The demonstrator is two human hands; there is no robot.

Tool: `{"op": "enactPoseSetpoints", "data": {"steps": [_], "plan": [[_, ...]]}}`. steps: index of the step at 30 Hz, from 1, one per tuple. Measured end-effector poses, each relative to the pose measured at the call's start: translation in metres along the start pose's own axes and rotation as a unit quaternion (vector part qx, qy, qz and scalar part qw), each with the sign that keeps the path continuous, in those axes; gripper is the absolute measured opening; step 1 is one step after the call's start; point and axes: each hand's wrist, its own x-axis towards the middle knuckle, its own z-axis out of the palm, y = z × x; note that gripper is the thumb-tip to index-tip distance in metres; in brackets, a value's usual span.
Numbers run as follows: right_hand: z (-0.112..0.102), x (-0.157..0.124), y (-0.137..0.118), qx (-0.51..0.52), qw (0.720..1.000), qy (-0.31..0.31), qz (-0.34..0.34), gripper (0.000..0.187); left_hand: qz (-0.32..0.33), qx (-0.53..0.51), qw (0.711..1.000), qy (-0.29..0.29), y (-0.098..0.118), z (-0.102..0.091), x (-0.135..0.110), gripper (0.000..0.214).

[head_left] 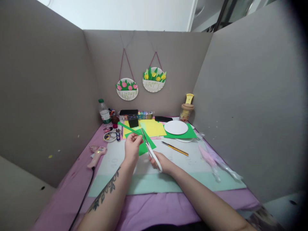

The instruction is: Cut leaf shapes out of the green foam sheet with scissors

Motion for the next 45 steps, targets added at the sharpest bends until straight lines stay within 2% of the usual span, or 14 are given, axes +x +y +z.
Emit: {"op": "enactPoseSetpoints", "data": {"steps": [20, 45], "plan": [[-0.004, -0.004, -0.01, -0.044, 0.998, -0.002, -0.049, 0.02, -0.016, -0.014, 1.0, 0.009, -0.001, -0.002, 0.003, 0.032], [-0.007, -0.009, -0.021, -0.057, 0.998, -0.007, -0.037, 0.023, -0.01, 0.006, 1.0, 0.014, -0.002, -0.003, 0.004, 0.032]]}}
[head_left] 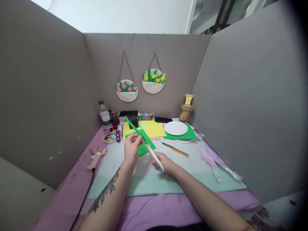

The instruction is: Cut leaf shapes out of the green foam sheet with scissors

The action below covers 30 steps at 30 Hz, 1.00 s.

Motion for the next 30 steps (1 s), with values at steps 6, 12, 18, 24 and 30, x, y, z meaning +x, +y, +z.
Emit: {"op": "enactPoseSetpoints", "data": {"steps": [6, 12, 18, 24, 30], "plan": [[-0.002, 0.0, 0.002, -0.004, 1.0, -0.003, 0.0, 0.022, 0.009, -0.004, 1.0, -0.004, -0.002, -0.001, 0.002, 0.032], [-0.003, 0.0, 0.002, -0.028, 1.0, 0.008, 0.001, 0.022, 0.012, -0.008, 1.0, -0.001, -0.003, -0.003, 0.003, 0.034], [-0.002, 0.0, 0.001, -0.031, 0.999, 0.021, 0.004, 0.022, -0.004, -0.013, 1.0, -0.016, 0.002, -0.003, 0.003, 0.036], [-0.002, -0.001, 0.0, -0.021, 1.0, 0.013, 0.014, 0.022, -0.005, 0.047, 0.998, -0.052, 0.007, -0.004, 0.002, 0.027], [-0.001, -0.001, 0.002, 0.003, 1.0, -0.005, -0.006, 0.021, 0.01, 0.091, 0.993, -0.08, 0.009, -0.005, 0.0, 0.022]]}}
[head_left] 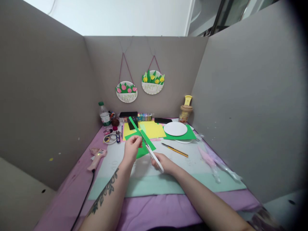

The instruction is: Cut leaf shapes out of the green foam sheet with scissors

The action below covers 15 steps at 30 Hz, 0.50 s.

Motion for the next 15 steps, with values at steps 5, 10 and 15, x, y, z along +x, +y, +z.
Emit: {"op": "enactPoseSetpoints", "data": {"steps": [5, 10, 15], "plan": [[-0.0007, 0.0016, 0.0026, 0.007, 1.0, -0.002, 0.004, 0.019, 0.006, 0.004, 1.0, -0.007, -0.0006, 0.0001, -0.0004, 0.023], [-0.0012, 0.0018, 0.0019, -0.005, 1.0, 0.011, 0.027, 0.014, 0.003, 0.007, 1.0, -0.005, -0.0019, -0.0001, 0.0005, 0.022], [-0.0021, 0.0021, 0.0018, -0.004, 0.999, 0.018, 0.033, 0.012, -0.001, 0.006, 1.0, -0.002, -0.0013, 0.0001, 0.0001, 0.023]]}}
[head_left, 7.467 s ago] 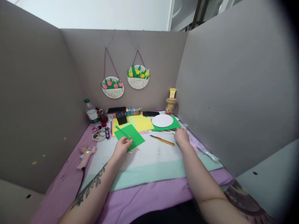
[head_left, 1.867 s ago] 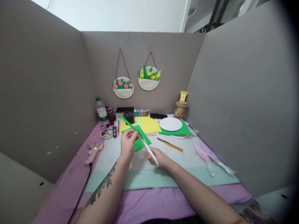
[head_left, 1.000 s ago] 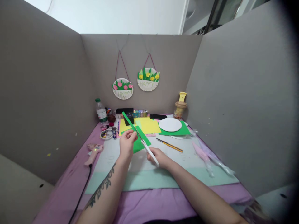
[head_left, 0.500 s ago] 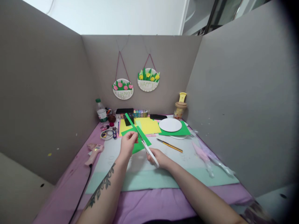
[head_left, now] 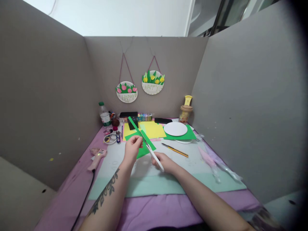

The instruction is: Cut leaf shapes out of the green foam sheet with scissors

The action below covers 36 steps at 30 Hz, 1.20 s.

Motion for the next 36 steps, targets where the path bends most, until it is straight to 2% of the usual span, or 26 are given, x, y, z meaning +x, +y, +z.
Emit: {"op": "enactPoseSetpoints", "data": {"steps": [5, 11, 17, 23, 36], "plan": [[-0.0003, -0.0007, -0.0017, 0.002, 1.0, -0.003, 0.001, 0.012, 0.002, 0.006, 1.0, 0.019, 0.0013, -0.001, 0.0008, 0.024], [0.0006, -0.0022, -0.0033, 0.0, 1.0, -0.02, -0.012, 0.016, 0.035, 0.022, 0.997, 0.063, 0.001, -0.0071, 0.0056, 0.019], [0.0014, -0.0027, -0.0025, 0.025, 0.999, -0.034, -0.011, 0.02, 0.059, 0.054, 0.996, 0.049, -0.002, -0.0084, 0.0062, 0.015], [0.0017, -0.0018, -0.0042, 0.042, 0.998, -0.035, -0.014, 0.022, 0.051, 0.064, 0.996, 0.025, -0.0057, -0.0065, 0.005, 0.013], [0.0005, -0.0008, -0.0021, 0.047, 0.999, -0.018, 0.02, 0.018, 0.041, 0.08, 0.996, 0.023, -0.0038, -0.0055, 0.0039, 0.015]]}}
